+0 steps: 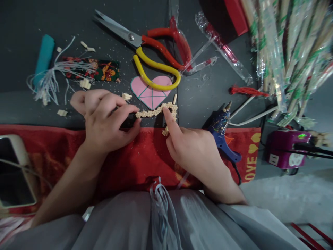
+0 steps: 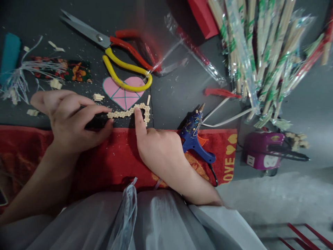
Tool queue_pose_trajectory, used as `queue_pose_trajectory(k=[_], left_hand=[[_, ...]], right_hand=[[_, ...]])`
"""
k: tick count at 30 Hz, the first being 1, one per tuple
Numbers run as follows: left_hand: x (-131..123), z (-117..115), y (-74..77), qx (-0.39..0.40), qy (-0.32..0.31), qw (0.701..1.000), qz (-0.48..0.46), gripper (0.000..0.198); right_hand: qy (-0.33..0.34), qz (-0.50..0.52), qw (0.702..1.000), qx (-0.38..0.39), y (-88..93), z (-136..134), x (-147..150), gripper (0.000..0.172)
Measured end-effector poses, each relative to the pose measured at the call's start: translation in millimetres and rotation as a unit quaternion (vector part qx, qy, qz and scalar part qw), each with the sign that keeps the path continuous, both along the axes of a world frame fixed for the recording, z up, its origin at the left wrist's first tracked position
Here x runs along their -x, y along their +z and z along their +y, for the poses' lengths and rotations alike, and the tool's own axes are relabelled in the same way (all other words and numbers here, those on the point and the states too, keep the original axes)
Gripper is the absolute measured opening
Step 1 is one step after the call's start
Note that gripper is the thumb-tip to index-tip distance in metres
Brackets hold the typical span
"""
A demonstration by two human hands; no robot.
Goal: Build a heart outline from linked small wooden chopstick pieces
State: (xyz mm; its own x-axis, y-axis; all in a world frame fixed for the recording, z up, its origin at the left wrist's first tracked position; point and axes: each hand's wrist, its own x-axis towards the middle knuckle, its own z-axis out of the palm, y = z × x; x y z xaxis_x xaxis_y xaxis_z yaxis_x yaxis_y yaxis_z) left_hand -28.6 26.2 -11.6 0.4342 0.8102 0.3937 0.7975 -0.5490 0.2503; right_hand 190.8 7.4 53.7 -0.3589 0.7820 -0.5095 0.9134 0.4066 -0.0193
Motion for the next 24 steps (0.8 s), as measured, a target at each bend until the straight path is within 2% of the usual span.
queue_pose_trajectory(k=[13,24], left_hand=[[-1.7,5.2,-6.6,-0.05,-0.035,0.998,0.004,0.011],[1.8,-0.1,-5.0,0.032,-0.009,0.999,0.008,0.02]], right_hand=[[0.006,-0.001,1.0,-0.009,1.7,-2.3,-0.6,0.069],[0.022,0.055,0.997,-0.042,2.4,-5.2,-2.4,0.059]])
